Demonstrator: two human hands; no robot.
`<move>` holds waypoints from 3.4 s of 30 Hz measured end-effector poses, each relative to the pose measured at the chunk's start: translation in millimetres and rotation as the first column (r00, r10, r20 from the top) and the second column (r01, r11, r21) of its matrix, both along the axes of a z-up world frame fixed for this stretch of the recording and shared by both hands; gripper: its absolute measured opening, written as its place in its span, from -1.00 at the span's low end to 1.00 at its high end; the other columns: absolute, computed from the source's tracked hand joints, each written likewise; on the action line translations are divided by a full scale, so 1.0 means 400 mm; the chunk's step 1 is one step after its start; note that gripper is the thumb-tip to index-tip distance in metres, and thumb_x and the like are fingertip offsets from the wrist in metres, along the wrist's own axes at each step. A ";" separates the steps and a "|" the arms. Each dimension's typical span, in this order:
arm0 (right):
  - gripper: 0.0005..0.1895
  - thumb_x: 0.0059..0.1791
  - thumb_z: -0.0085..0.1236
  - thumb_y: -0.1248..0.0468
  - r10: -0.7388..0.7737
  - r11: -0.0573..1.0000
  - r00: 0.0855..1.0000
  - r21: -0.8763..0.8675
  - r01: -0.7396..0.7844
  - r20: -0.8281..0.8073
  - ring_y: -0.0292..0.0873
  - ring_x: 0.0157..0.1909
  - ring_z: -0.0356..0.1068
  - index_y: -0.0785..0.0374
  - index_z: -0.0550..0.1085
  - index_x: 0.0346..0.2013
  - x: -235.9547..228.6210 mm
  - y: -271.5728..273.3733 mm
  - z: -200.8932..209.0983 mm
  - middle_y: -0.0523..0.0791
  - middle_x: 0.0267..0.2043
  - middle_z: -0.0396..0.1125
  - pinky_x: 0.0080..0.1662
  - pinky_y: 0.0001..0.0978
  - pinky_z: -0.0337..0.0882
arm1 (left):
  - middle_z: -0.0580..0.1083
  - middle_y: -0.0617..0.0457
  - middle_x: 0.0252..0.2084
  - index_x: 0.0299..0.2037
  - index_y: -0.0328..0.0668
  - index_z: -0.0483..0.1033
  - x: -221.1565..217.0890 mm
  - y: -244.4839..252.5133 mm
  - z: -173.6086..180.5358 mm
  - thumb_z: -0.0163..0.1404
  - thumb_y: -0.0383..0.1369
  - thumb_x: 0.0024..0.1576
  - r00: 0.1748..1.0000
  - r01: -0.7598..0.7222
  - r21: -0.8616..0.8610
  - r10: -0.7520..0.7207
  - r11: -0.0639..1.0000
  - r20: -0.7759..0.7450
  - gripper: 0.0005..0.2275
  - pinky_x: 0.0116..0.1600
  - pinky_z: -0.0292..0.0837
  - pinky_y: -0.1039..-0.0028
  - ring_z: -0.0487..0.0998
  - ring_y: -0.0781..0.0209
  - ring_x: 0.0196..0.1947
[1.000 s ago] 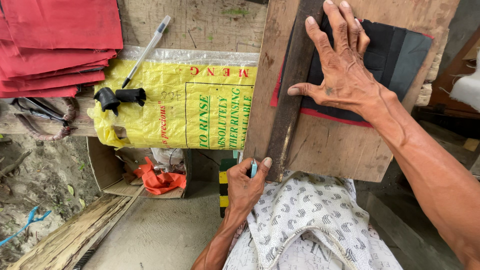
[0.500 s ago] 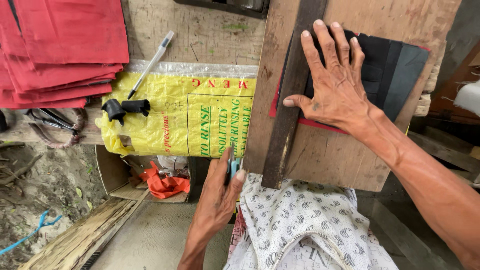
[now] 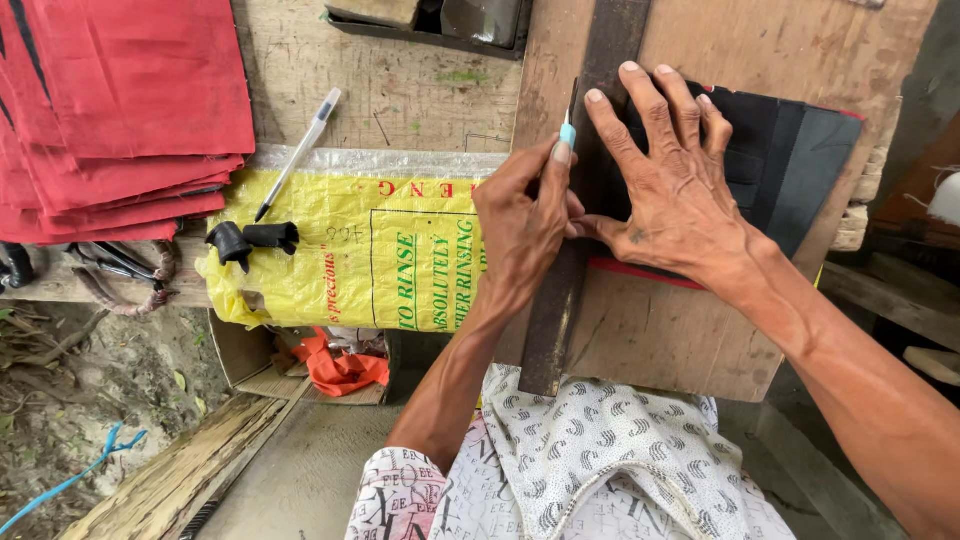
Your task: The person uses a metal ruler and a utility knife to cut a black fabric pouch attached to a red backing. They align the ruler along the edges and slice the material, then flip the pouch to apply a white substance along the seams using a syringe-like tool.
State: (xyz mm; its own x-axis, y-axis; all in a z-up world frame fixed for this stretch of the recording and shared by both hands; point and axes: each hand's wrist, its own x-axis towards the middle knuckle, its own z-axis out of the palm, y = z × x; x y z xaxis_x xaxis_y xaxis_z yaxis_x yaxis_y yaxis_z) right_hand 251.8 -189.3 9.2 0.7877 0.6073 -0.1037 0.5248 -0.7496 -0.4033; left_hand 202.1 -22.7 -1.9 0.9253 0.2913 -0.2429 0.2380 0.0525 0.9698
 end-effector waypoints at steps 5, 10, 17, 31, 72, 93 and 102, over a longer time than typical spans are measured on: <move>0.21 -0.25 0.44 -0.17 0.035 0.999 0.999 -0.041 -0.034 0.023 0.23 0.56 -0.26 0.12 0.07 0.55 0.008 -0.006 0.003 0.08 0.57 -0.21 0.37 0.37 -0.10 | 0.46 0.06 -0.44 -0.03 -0.35 0.62 0.038 -0.010 -0.014 0.03 -0.41 0.31 0.997 0.015 0.242 -0.034 0.970 0.075 -0.83 -0.52 0.34 0.54 0.46 0.45 -0.59; 0.21 -0.22 0.41 -0.21 0.043 0.998 0.999 -0.036 -0.041 0.033 0.23 0.56 -0.27 0.11 0.05 0.57 0.005 -0.010 -0.004 0.08 0.58 -0.24 0.38 0.38 -0.10 | 0.45 0.05 -0.45 -0.07 -0.36 0.61 0.043 -0.010 -0.016 0.03 -0.41 0.31 0.996 0.016 0.282 -0.040 0.959 0.077 -0.84 -0.49 0.32 0.52 0.42 0.43 -0.58; 0.21 -0.21 0.39 -0.24 0.039 0.999 0.999 -0.037 -0.038 0.030 0.24 0.57 -0.28 0.11 0.04 0.58 0.002 -0.014 -0.014 0.09 0.59 -0.25 0.37 0.40 -0.11 | 0.48 0.02 -0.44 -0.13 -0.37 0.60 0.048 -0.001 -0.009 0.01 -0.41 0.28 0.998 0.057 0.214 -0.054 0.975 -0.018 -0.84 -0.51 0.33 0.52 0.45 0.42 -0.60; 0.28 -0.21 0.35 -0.26 0.030 0.983 0.999 -0.178 -0.036 -0.039 0.45 0.54 -0.44 0.13 -0.08 0.59 -0.008 0.019 0.000 0.15 0.60 -0.39 0.15 0.86 -0.17 | 0.47 -0.19 -0.44 -0.18 -0.39 0.55 0.039 0.013 -0.027 -0.01 -0.48 0.26 0.980 0.083 0.496 -0.160 0.864 0.115 -0.90 -0.32 0.39 0.30 0.51 0.04 -0.49; 0.32 -0.32 0.28 -0.33 -0.053 0.992 0.997 -0.118 0.047 -0.055 0.44 0.55 -0.49 0.07 -0.10 0.55 -0.031 0.052 0.034 0.06 0.61 -0.43 0.21 0.83 -0.32 | 0.55 0.03 -0.33 -0.05 -0.44 0.55 -0.113 0.188 0.040 -0.06 -0.39 0.34 0.999 0.018 0.163 -0.022 0.987 0.023 -0.79 -0.48 0.53 0.57 0.57 0.40 -0.51; 0.31 -0.30 0.27 -0.33 -0.045 0.994 0.997 -0.101 0.039 -0.059 0.39 0.56 -0.55 0.07 -0.14 0.54 -0.029 0.042 0.032 0.07 0.61 -0.44 0.23 0.82 -0.33 | 0.45 0.00 -0.63 -0.38 -0.41 0.60 0.129 0.243 -0.076 -0.05 -0.37 0.35 0.998 0.004 0.160 0.007 0.987 -0.065 -0.70 -0.70 0.26 0.53 0.39 0.39 -0.74; 0.31 -0.28 0.27 -0.35 -0.037 0.992 0.997 -0.122 0.027 -0.073 0.42 0.54 -0.54 0.06 -0.17 0.54 -0.014 0.042 0.035 0.08 0.59 -0.46 0.19 0.84 -0.31 | 0.53 0.16 -0.58 -0.16 -0.18 0.59 0.141 0.225 -0.063 -0.04 -0.41 0.22 0.998 0.039 0.092 -0.034 0.995 -0.059 -0.87 -0.69 0.32 0.55 0.45 0.43 -0.72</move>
